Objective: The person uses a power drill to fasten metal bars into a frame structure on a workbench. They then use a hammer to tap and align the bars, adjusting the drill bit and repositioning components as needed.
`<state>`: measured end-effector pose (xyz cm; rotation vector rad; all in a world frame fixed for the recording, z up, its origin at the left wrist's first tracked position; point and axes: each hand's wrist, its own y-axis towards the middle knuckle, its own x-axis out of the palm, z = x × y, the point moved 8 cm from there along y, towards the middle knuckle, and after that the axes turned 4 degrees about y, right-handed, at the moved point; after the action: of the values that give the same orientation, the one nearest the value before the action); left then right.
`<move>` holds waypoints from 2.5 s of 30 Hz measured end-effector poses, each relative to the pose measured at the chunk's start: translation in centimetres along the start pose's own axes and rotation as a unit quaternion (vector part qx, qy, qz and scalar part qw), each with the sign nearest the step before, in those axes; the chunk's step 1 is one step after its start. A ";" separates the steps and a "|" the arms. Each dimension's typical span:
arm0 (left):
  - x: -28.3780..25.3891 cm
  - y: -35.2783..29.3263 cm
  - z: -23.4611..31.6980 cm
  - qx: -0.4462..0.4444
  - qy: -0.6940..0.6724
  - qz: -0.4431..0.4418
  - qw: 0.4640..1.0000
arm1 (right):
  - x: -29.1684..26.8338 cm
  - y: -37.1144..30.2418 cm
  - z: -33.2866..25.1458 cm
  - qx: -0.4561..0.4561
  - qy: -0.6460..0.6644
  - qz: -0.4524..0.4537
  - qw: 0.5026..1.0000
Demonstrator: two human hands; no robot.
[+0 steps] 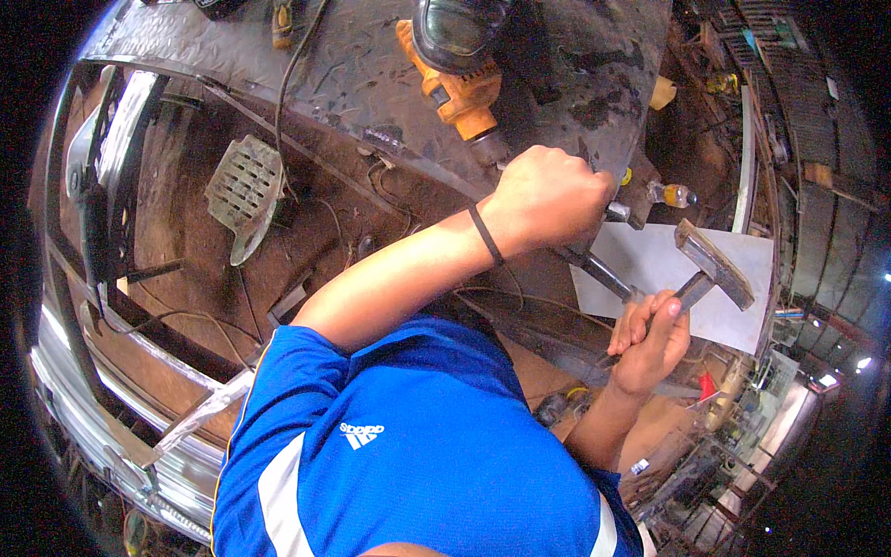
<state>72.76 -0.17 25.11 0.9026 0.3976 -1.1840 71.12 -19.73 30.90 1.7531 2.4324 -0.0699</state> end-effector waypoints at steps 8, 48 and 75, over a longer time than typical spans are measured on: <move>-0.2 -0.4 -0.3 0.000 -0.011 -0.022 1.000 | 0.8 -0.7 2.4 0.026 0.016 -0.012 0.999; -0.5 -0.5 -1.0 -0.040 -0.053 -0.005 0.998 | 2.7 -0.3 0.4 0.039 -0.018 -0.020 0.999; -5.8 -2.3 -6.1 0.008 0.149 -0.166 0.975 | 7.3 18.2 6.3 -0.125 -0.514 -0.020 0.849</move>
<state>69.68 8.01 24.56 1.0592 0.8071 -1.3590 86.67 -7.83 24.44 1.0852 1.5736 -0.5209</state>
